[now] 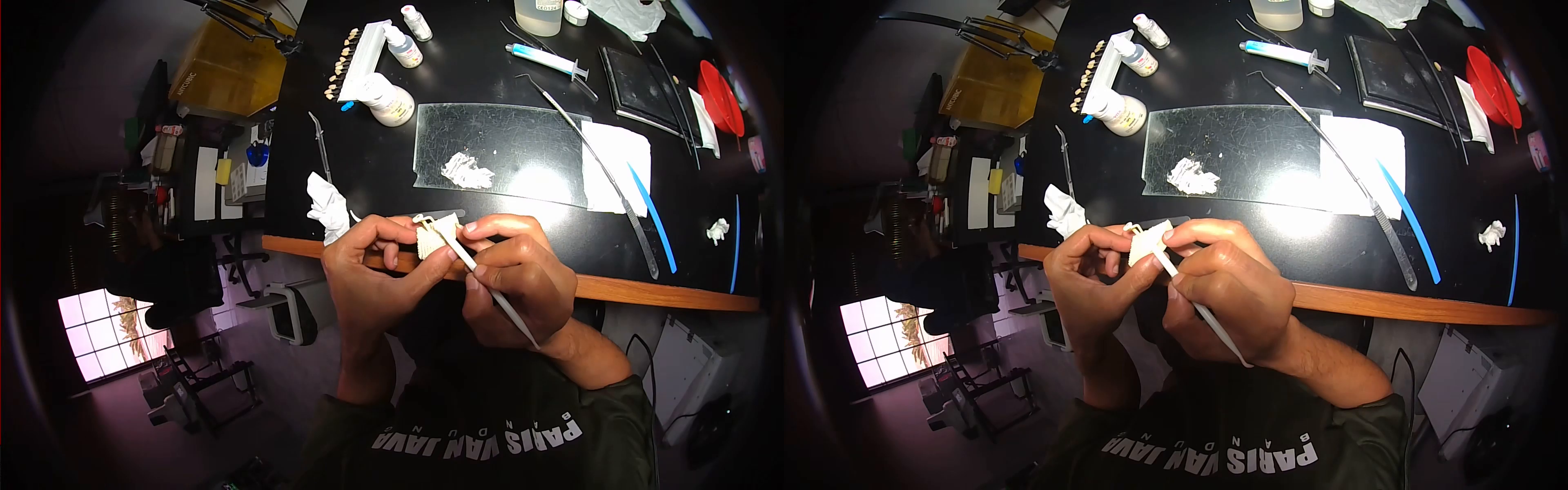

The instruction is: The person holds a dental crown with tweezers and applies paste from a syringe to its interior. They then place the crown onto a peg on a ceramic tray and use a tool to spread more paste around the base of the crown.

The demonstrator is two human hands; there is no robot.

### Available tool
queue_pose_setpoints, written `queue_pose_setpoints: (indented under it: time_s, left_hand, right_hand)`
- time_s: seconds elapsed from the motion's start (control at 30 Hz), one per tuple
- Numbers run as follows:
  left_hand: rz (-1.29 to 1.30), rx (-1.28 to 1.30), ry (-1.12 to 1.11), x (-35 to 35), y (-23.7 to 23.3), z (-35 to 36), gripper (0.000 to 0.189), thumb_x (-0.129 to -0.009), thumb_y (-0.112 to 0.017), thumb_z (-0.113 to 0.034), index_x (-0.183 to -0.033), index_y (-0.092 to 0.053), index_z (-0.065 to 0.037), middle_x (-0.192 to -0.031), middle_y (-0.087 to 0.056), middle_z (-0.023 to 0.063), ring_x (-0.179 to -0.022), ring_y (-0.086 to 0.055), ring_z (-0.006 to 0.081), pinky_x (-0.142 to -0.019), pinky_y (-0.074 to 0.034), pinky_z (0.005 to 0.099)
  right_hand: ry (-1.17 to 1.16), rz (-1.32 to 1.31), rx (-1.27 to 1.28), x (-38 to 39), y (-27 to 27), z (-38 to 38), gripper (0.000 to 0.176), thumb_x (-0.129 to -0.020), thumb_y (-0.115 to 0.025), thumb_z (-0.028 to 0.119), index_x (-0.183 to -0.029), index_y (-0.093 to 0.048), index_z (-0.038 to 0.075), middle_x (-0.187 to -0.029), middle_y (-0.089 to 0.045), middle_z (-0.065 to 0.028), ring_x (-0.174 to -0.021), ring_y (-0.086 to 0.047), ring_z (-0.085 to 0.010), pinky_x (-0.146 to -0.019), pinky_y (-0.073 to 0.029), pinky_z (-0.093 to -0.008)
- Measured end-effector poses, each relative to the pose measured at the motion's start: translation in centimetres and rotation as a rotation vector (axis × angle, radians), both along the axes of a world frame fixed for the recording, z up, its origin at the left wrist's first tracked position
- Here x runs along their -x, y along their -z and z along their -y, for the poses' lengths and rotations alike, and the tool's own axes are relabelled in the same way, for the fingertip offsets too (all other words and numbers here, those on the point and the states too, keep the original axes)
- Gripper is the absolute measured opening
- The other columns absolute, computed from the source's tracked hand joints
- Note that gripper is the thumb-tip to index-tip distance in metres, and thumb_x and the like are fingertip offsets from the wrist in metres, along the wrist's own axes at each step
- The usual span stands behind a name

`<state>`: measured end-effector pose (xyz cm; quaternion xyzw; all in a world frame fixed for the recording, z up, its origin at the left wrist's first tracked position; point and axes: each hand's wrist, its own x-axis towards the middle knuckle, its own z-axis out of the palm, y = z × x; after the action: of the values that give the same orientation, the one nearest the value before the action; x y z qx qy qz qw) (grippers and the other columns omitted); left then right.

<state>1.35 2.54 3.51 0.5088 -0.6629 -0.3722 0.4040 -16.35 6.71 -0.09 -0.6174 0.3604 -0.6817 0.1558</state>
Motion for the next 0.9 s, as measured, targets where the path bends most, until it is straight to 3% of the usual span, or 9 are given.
queue_pose_setpoints:
  time_s: [0.13,0.23,0.33,0.43,0.47,0.9]
  left_hand:
    - [0.0,-0.011,-0.003,0.0,0.0,0.0,0.032,-0.068,-0.097,-0.005,-0.084,-0.069,-0.002,-0.096,-0.079,0.0123,-0.069,-0.054,0.0013,-0.064,-0.048,0.0204]
    - [0.004,0.0,-0.011,0.0,0.1,0.0,0.034,-0.067,-0.099,-0.005,-0.084,-0.069,-0.002,-0.095,-0.079,0.0116,-0.069,-0.054,0.0018,-0.063,-0.047,0.0206]
    - [0.083,0.059,0.052,-0.4,-0.3,-0.3,0.035,-0.071,-0.098,0.0,-0.095,-0.072,0.0,-0.104,-0.078,0.015,-0.081,-0.061,0.0033,-0.073,-0.049,0.0209]
    - [0.118,0.208,0.036,-0.9,0.9,-0.4,0.041,-0.066,-0.101,-0.002,-0.095,-0.071,-0.001,-0.105,-0.079,0.0158,-0.081,-0.06,0.0049,-0.071,-0.048,0.0229]
    - [0.15,0.25,0.024,-1.0,1.1,-0.5,0.043,-0.065,-0.102,-0.003,-0.095,-0.071,-0.001,-0.106,-0.079,0.0159,-0.08,-0.06,0.0054,-0.071,-0.048,0.023]
    - [0.348,0.588,-0.041,-0.9,1.2,-1.0,0.051,-0.058,-0.106,-0.013,-0.095,-0.071,-0.007,-0.102,-0.082,0.0085,-0.065,-0.058,0.0097,-0.071,-0.044,0.0285]
  right_hand:
    - [-0.004,0.004,-0.001,0.0,-0.1,0.0,0.024,-0.081,-0.071,-0.013,-0.094,-0.057,0.001,-0.087,-0.066,-0.0134,-0.099,-0.075,-0.0366,-0.082,-0.069,-0.0434]
    - [0.021,0.066,0.003,-0.3,0.6,0.0,0.021,-0.078,-0.074,-0.01,-0.09,-0.061,0.003,-0.086,-0.069,-0.0103,-0.099,-0.076,-0.0352,-0.08,-0.067,-0.0391]
    - [-0.005,0.126,-0.02,0.4,0.3,-0.5,0.02,-0.081,-0.072,-0.009,-0.095,-0.062,0.002,-0.086,-0.068,-0.0113,-0.098,-0.074,-0.0346,-0.082,-0.067,-0.041]
    - [-0.023,0.106,-0.048,1.3,0.2,-1.1,0.017,-0.083,-0.07,-0.007,-0.097,-0.063,0.002,-0.085,-0.067,-0.0121,-0.097,-0.071,-0.034,-0.085,-0.066,-0.0438]
    - [-0.022,0.106,-0.059,1.5,0.1,-1.3,0.015,-0.085,-0.07,-0.005,-0.097,-0.063,0.001,-0.083,-0.066,-0.0121,-0.098,-0.068,-0.0336,-0.088,-0.065,-0.0461]
    - [0.091,-0.023,-0.114,3.1,0.3,-2.0,0.012,-0.083,-0.068,-0.004,-0.092,-0.061,0.001,-0.076,-0.068,-0.0108,-0.091,-0.068,-0.0316,-0.083,-0.057,-0.0394]
